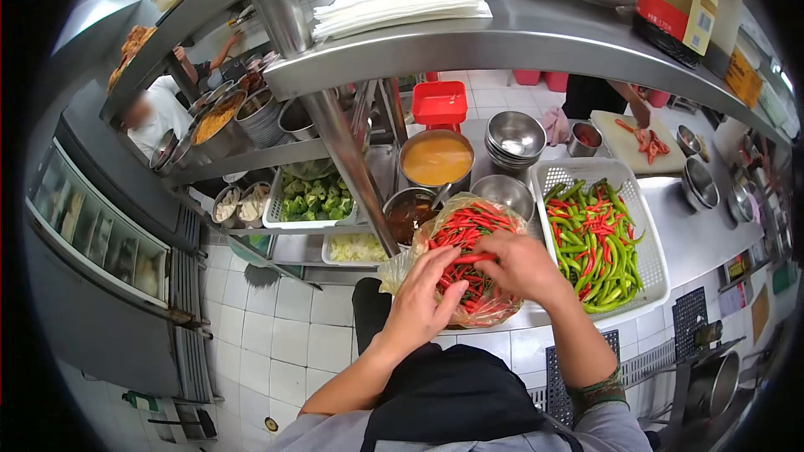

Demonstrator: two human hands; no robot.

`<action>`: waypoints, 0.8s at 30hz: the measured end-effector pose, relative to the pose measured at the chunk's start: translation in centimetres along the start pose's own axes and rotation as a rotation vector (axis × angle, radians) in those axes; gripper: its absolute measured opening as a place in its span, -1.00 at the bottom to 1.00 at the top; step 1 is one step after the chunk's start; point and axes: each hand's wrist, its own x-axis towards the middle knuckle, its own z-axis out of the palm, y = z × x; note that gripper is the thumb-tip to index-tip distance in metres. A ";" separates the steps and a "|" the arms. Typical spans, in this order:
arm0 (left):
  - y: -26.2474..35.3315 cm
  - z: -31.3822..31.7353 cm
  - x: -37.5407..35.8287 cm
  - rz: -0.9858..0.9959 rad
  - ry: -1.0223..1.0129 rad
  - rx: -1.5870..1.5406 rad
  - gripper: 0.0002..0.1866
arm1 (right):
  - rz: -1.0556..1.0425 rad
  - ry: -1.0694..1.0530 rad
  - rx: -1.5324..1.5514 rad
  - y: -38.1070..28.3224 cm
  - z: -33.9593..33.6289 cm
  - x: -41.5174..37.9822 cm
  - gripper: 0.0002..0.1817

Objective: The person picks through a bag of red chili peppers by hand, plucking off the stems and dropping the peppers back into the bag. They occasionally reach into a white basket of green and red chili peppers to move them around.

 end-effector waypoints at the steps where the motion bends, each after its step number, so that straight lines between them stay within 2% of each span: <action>1: -0.3 0.1 0.2 0.001 0.010 0.005 -0.56 | -0.021 0.010 0.027 -0.6 0.2 -0.1 -0.80; 2: -0.8 0.3 0.4 0.032 0.018 0.041 -0.61 | -0.043 0.019 0.054 -1.2 0.4 -0.1 -0.81; 5: -2.3 0.7 0.2 -0.037 -0.066 0.060 -0.70 | -0.073 0.035 0.080 -1.2 0.3 -0.3 -0.79; 7: -2.2 0.7 0.1 -0.067 -0.041 0.008 -0.75 | -0.079 0.074 0.113 -0.8 0.0 -0.5 -0.78; 11: -1.9 1.0 0.0 -0.053 0.012 -0.046 -0.79 | 0.338 -0.049 0.616 0.7 0.1 -1.7 -0.73; 12: -2.0 1.0 -0.2 -0.042 0.014 -0.048 -0.79 | 0.232 0.067 0.694 0.9 1.0 -1.5 -0.72; 14: -2.1 1.2 -0.6 -0.016 0.017 -0.050 -0.78 | 0.365 0.127 0.861 0.8 1.5 -2.1 -0.80; 16: -1.6 1.2 -0.9 -0.070 0.003 -0.097 -0.78 | 0.442 0.085 1.011 0.8 1.4 -2.4 -0.86; 18: -1.5 1.1 -0.9 -0.056 -0.028 -0.090 -0.77 | 0.459 -0.076 1.148 1.8 1.6 -3.0 -0.88; 23: -0.6 0.9 -0.3 0.112 -0.096 0.048 -0.78 | 0.363 -0.022 1.241 0.7 3.4 -2.9 -0.84; 24: -0.5 0.8 -0.2 0.037 -0.124 0.004 -0.78 | 0.347 -0.013 1.245 0.4 3.8 -2.8 -0.84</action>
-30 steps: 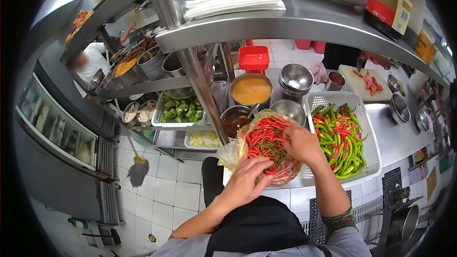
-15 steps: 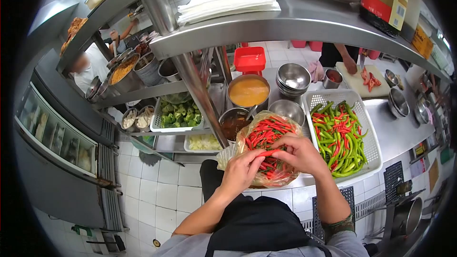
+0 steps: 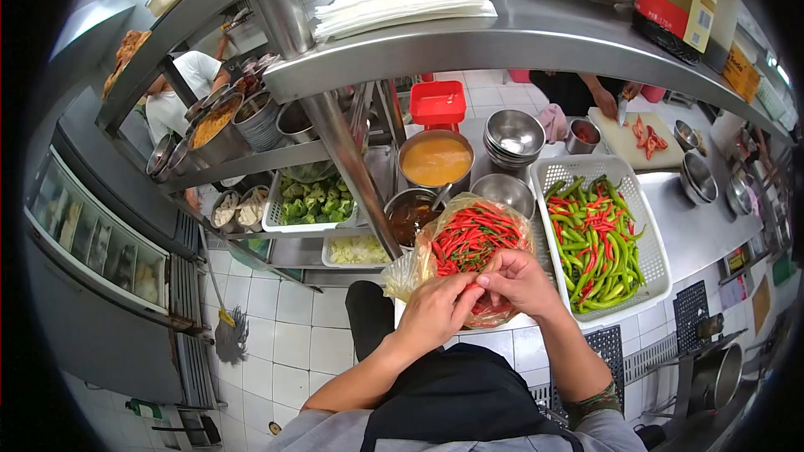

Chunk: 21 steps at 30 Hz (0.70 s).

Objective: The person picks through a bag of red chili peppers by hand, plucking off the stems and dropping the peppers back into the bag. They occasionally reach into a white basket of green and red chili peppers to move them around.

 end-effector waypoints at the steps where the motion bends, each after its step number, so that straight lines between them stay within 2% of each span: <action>1: 0.0 -0.1 0.1 -0.071 -0.026 -0.050 -0.78 | -0.066 0.073 -0.092 0.3 0.6 0.2 -0.83; 3: 0.1 -0.1 0.3 -0.214 -0.054 -0.175 -0.77 | -0.196 0.220 -0.276 0.7 1.5 0.6 -0.81; 6: 0.0 0.0 0.1 -0.388 -0.045 -0.393 -0.75 | -0.590 0.324 -0.998 -0.4 2.2 1.0 -0.80; 9: -0.8 0.4 -0.5 -0.464 -0.021 -0.573 -0.74 | -0.670 0.377 -1.053 -0.7 3.2 1.4 -0.79; 12: -1.0 0.3 -1.3 -0.514 0.009 -0.693 -0.78 | -0.514 0.224 -1.174 -1.3 1.7 2.4 -0.89; 15: -1.2 0.4 -2.2 -0.490 0.073 -0.782 -0.82 | -0.426 0.099 -1.148 -2.6 -0.3 3.8 -0.86; 18: -0.5 0.2 -2.8 -0.468 0.130 -0.795 -0.87 | -0.384 0.312 -1.344 -1.5 -2.8 6.8 -0.78; 21: -0.4 0.4 -2.9 -0.452 0.128 -0.716 -0.90 | -0.189 0.374 -1.515 -1.5 -2.5 8.2 -0.77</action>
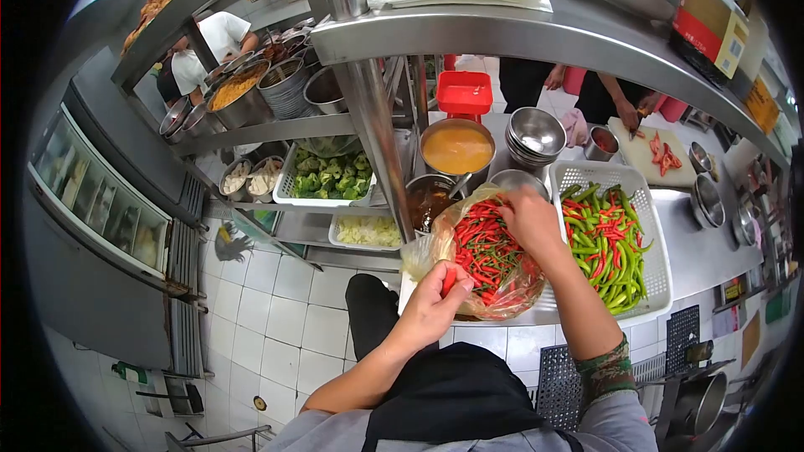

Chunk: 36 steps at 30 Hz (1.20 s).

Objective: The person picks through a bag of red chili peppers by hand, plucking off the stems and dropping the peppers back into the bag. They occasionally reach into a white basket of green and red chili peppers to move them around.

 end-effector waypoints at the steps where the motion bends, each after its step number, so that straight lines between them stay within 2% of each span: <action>1: 0.1 -0.1 -0.1 0.007 -0.012 0.039 -0.90 | -0.007 -0.002 -0.024 -0.2 0.0 0.0 -0.80; 5: 0.3 -0.1 0.0 -0.059 -0.024 -0.018 -0.84 | -0.117 0.023 0.034 -0.9 -1.7 -0.8 -0.83; 7: 0.1 -0.4 0.1 -0.124 -0.037 -0.163 -0.78 | -0.196 0.080 0.127 -1.6 -3.7 -2.2 -0.85; 8: 0.0 -0.5 0.2 -0.157 -0.047 -0.236 -0.74 | -0.114 -0.011 0.274 -2.2 -4.9 -2.9 -0.86; 10: -0.1 0.5 0.6 -0.013 -0.015 -0.180 -0.69 | 0.054 -0.186 0.562 -3.3 -6.7 -4.2 -0.87; 11: -0.1 0.8 0.9 0.064 0.000 -0.151 -0.67 | 0.068 -0.242 0.909 -3.2 -6.2 -5.1 -0.88; 14: -0.8 0.7 0.8 0.066 -0.101 0.117 -0.65 | 0.238 -0.406 1.287 -4.0 -5.2 -7.3 -0.86; 15: -1.8 1.0 1.0 0.118 -0.116 0.048 -0.66 | 0.186 -0.376 1.349 -4.0 -4.4 -7.8 -0.87; 18: -0.4 0.8 0.9 -0.081 -0.280 -0.099 -0.65 | -0.067 -0.060 0.908 -3.9 -2.3 -8.6 -0.83; 19: -0.7 0.8 1.0 -0.095 -0.271 -0.105 -0.65 | -0.288 0.152 0.553 -4.8 -3.1 -8.5 -0.83; 22: -1.2 0.7 1.4 -0.148 -0.255 -0.137 -0.63 | -0.443 0.299 0.191 -4.9 -2.1 -8.7 -0.89; 23: -0.7 0.6 1.4 -0.173 -0.255 -0.156 -0.61 | -0.355 0.313 0.155 -5.0 -2.3 -8.6 -0.93; 26: -0.5 0.3 1.3 -0.182 -0.228 -0.185 -0.59 | -0.308 0.264 0.293 -4.3 -3.0 -6.4 -0.90; 27: -0.8 0.0 1.1 -0.179 -0.215 -0.189 -0.59 | -0.267 0.156 0.320 -4.0 -3.2 -6.0 -0.85; 31: -3.0 -0.5 1.1 -0.173 -0.257 -0.201 -0.57 | -0.210 0.120 0.001 -0.7 -1.2 -2.3 -0.74; 34: -3.5 -0.7 1.2 -0.183 -0.272 -0.167 -0.56 | -0.162 0.168 -0.211 -0.4 -0.4 -0.7 -0.74; 36: -3.1 -0.8 1.0 -0.211 -0.284 -0.150 -0.56 | -0.159 0.095 -0.217 0.1 -0.1 0.0 -0.73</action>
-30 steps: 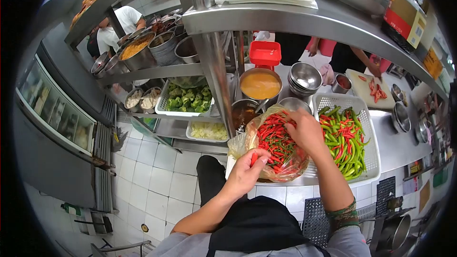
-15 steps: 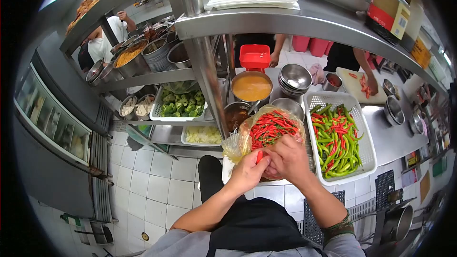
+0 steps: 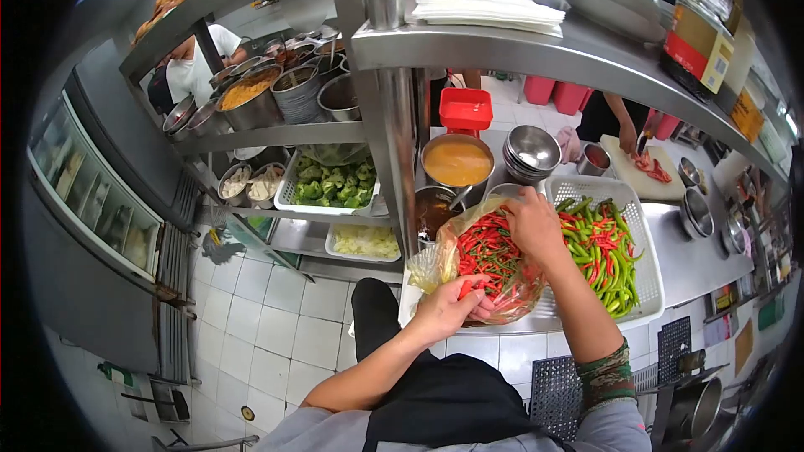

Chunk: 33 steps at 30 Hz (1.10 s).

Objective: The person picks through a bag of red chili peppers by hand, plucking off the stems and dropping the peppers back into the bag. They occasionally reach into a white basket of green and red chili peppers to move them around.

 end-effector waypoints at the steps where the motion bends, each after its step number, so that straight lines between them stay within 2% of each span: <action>1: 0.1 0.0 -0.1 -0.004 -0.015 -0.022 -0.56 | 0.012 -0.040 0.002 0.0 0.0 0.2 -0.73; 6: 0.3 0.3 -0.1 -0.006 0.004 -0.064 -0.63 | 0.030 -0.200 0.116 0.8 -0.2 1.0 -0.78; 9: 0.4 0.0 -0.2 -0.017 0.032 -0.159 -0.71 | -0.129 -0.122 0.284 1.1 -1.5 -0.1 -0.82; 12: 1.1 -0.3 -0.2 -0.056 0.047 -0.380 -0.76 | -0.266 0.085 0.471 -1.2 -5.6 -1.5 -0.81; 15: 2.2 0.2 0.2 -0.136 0.060 -0.590 -0.75 | -0.261 0.057 0.570 -2.6 -6.8 -4.5 -0.78; 17: 3.5 1.4 0.4 -0.235 0.107 -0.685 -0.72 | -0.376 0.080 0.494 -4.0 -7.1 -6.2 -0.77; 20: 1.9 1.5 0.9 -0.186 -0.001 -0.724 -0.74 | -0.418 0.102 0.478 -4.6 -7.0 -7.8 -0.76; 21: 1.9 1.7 0.8 -0.185 0.027 -0.687 -0.74 | -0.411 0.107 0.490 -4.6 -7.0 -8.2 -0.76; 23: 2.2 2.3 0.6 -0.181 0.083 -0.617 -0.74 | -0.205 0.086 0.762 -4.2 -7.0 -8.8 -0.76; 24: 2.3 2.3 0.5 -0.167 0.032 -0.516 -0.74 | -0.100 0.074 0.894 -3.9 -7.0 -9.0 -0.76; 25: 2.6 2.1 0.4 -0.152 -0.018 -0.415 -0.75 | 0.015 -0.004 0.927 -2.7 -7.0 -9.2 -0.75; 28: 3.1 2.1 -0.2 -0.136 -0.173 -0.151 -0.75 | 0.351 -0.260 1.425 -1.6 -5.4 -9.4 -0.74; 29: 3.0 2.1 -0.3 -0.137 -0.229 -0.115 -0.74 | 0.373 -0.395 1.556 -1.5 -5.4 -9.5 -0.81; 31: 2.8 1.9 -0.3 -0.132 -0.330 -0.064 -0.70 | 0.350 -0.434 1.655 -2.0 -5.1 -9.8 -0.87; 33: 2.8 1.6 -0.4 -0.224 -0.338 -0.231 -0.66 | 0.332 -0.427 1.733 -2.8 -4.8 -9.8 -0.92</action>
